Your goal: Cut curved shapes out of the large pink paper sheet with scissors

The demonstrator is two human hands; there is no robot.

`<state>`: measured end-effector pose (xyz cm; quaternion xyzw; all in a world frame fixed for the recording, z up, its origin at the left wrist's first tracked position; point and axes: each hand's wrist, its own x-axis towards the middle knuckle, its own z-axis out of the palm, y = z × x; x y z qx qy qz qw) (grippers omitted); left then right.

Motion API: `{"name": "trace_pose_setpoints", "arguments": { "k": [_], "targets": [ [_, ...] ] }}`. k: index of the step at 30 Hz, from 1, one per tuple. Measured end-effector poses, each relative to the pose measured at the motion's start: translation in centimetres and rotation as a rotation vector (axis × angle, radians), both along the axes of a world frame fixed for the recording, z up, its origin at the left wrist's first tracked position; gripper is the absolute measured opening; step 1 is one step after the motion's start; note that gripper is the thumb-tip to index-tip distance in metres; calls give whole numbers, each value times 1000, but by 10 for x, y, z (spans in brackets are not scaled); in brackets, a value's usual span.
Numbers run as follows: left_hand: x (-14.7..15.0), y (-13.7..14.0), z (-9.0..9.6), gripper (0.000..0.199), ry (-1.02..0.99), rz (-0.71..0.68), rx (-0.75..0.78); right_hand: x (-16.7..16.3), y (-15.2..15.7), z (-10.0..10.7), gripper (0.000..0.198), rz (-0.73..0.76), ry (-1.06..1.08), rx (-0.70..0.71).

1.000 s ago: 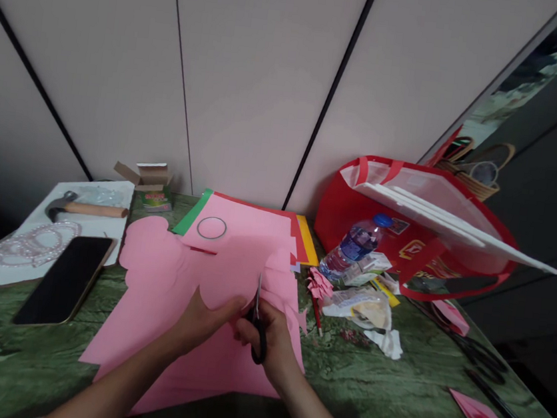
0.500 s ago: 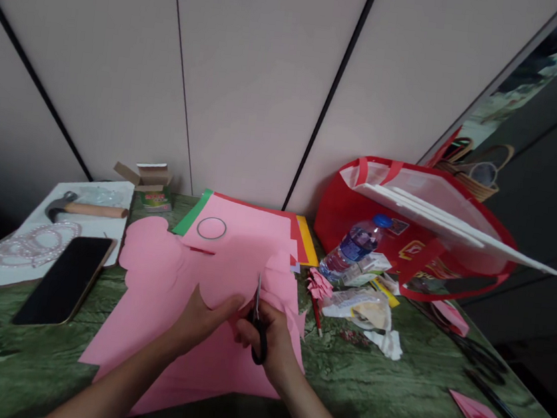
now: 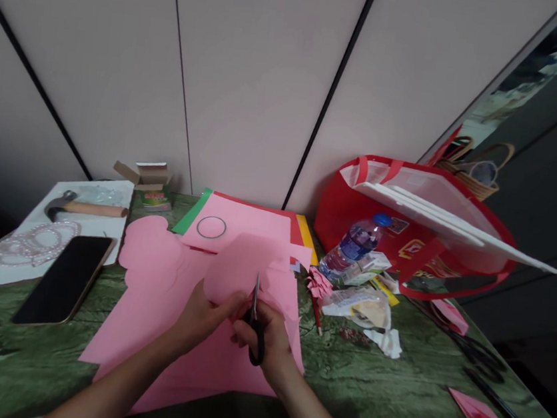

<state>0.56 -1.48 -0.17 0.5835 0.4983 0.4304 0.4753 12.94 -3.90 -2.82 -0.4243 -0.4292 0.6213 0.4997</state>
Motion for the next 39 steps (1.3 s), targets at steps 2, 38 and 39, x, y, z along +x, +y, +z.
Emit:
{"name": "trace_pose_setpoints", "arguments": {
  "k": [2,38,39],
  "targets": [
    [0,0,0,16,6,5,-9,0,0,0,26,-9,24,4],
    [2,-3,3,22,-48,-105,-31,2,2,-4,17,-36,-17,25],
    [2,-3,3,22,-55,-107,-30,1,2,-4,18,-39,-18,23]
  ]
}}
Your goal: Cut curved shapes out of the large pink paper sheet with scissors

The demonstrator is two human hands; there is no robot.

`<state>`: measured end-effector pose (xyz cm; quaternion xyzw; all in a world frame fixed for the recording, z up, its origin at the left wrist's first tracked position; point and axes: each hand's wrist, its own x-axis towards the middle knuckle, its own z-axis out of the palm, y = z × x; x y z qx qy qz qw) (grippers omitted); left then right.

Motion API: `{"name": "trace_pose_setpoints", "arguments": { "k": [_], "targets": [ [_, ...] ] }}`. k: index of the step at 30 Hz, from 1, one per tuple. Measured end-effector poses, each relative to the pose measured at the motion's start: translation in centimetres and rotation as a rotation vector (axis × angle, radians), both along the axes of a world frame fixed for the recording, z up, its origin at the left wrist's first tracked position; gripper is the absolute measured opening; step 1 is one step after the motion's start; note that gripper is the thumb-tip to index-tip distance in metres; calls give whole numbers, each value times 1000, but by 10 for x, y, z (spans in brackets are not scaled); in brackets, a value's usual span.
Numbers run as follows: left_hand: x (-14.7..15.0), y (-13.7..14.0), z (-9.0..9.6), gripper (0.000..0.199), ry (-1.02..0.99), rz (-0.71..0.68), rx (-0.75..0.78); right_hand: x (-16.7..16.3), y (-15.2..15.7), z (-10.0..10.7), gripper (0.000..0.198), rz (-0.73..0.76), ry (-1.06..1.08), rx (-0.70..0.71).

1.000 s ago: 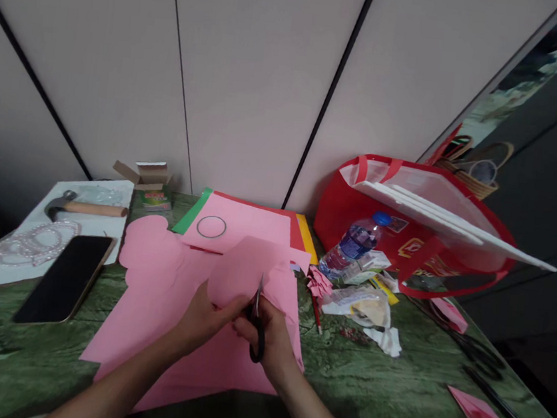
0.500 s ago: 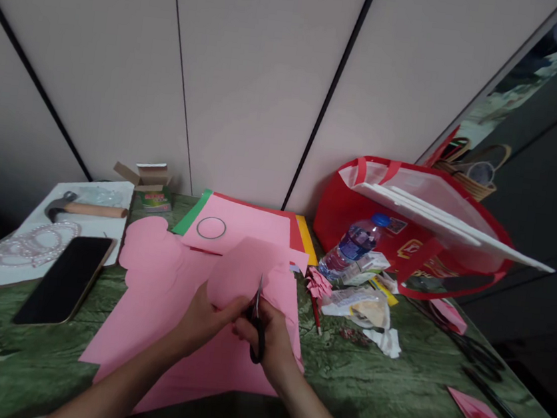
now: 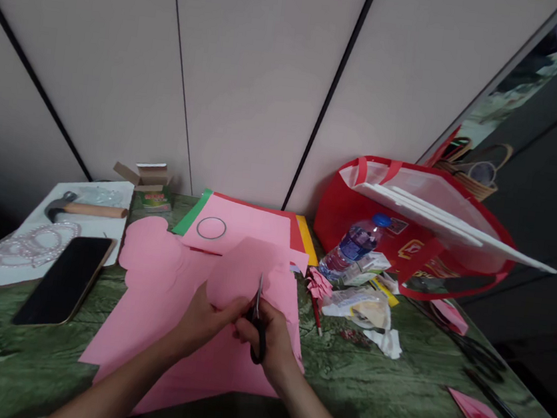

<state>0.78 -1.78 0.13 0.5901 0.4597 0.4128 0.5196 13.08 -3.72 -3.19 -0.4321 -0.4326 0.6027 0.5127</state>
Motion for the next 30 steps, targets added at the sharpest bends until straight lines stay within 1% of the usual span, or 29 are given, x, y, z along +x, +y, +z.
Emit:
{"name": "trace_pose_setpoints", "arguments": {
  "k": [9,15,20,30],
  "targets": [
    [1,-1,2,21,-42,-20,-8,0,1,4,19,-14,-8,-26],
    [0,-1,3,20,-60,-10,-26,1,2,0,18,-2,-11,-13],
    [1,1,3,24,-54,-8,-4,2,1,0,18,11,-9,7],
    [1,1,3,16,-57,12,-13,2,-1,6,18,27,-29,26]
  ]
}}
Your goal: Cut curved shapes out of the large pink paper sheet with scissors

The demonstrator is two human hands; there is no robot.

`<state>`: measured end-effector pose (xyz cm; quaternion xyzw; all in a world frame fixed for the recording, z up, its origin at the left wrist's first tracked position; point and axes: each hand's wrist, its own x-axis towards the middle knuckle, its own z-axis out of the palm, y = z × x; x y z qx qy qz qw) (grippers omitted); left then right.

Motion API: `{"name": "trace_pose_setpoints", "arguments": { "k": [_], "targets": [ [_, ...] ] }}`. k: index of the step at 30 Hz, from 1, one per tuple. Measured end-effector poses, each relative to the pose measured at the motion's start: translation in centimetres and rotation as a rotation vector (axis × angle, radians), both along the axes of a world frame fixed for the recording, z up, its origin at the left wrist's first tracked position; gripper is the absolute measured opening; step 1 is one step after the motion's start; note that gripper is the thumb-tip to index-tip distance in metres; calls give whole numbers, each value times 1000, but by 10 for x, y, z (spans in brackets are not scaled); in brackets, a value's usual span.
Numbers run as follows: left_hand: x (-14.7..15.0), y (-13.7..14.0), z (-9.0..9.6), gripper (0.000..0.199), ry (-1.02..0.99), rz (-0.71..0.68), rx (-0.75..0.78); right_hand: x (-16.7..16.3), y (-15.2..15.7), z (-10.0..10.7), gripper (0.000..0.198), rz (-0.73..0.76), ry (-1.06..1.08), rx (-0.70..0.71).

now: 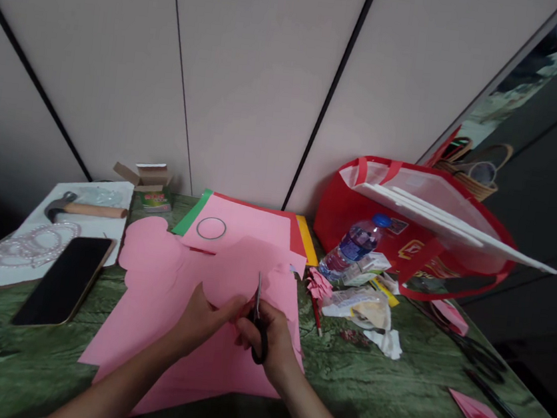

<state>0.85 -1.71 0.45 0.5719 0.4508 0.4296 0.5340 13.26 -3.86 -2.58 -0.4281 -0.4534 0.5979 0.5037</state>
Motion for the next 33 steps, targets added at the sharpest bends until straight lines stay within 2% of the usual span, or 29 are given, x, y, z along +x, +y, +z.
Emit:
{"name": "trace_pose_setpoints", "arguments": {
  "k": [7,12,19,24,29,33],
  "targets": [
    [-2,2,-3,18,30,72,31,0,-1,-3,22,21,22,-24],
    [-3,2,-4,22,39,114,-5,-2,-3,-6,29,29,17,-60],
    [-1,1,-4,18,121,93,3,0,1,-3,28,11,19,-5],
    [-2,0,-4,29,105,134,-22,2,2,-6,29,-34,-13,23],
    [-2,0,-4,24,101,96,-24,2,2,-8,30,-20,-18,39],
    [-2,1,-6,32,118,135,-25,2,2,-7,30,0,10,36]
  ]
}}
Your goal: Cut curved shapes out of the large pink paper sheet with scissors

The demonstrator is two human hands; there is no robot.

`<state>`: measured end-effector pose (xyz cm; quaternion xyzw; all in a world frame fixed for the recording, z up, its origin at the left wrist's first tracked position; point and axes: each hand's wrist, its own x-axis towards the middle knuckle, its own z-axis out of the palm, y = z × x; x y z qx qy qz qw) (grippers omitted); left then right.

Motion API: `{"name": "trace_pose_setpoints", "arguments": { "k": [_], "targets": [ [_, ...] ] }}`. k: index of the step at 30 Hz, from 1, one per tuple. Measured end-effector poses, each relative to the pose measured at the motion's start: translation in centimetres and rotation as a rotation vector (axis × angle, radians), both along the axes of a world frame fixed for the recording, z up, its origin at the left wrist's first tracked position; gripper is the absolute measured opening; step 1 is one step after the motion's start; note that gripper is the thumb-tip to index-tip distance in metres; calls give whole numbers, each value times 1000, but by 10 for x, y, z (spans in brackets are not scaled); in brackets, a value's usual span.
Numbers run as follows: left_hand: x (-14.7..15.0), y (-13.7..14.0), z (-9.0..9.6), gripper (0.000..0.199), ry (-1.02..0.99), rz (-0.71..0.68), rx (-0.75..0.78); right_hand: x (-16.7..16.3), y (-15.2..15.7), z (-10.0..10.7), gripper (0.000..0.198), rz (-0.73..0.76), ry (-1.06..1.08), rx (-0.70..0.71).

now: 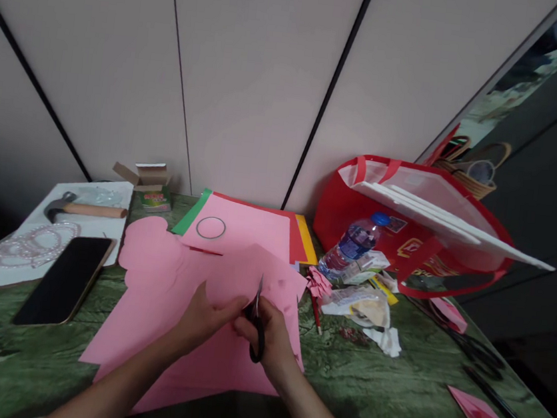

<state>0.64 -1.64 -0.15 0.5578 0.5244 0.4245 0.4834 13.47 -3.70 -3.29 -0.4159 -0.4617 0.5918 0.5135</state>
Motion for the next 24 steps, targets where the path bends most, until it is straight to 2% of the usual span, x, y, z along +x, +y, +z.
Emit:
{"name": "trace_pose_setpoints", "arguments": {
  "k": [3,10,24],
  "targets": [
    [0,1,-1,35,-5,30,-19,0,0,2,30,13,16,-7],
    [0,1,1,22,-22,-34,-21,-1,-1,7,24,20,21,-5],
    [-3,2,1,18,-47,-91,-18,-2,0,7,22,2,21,-78]
  ]
}}
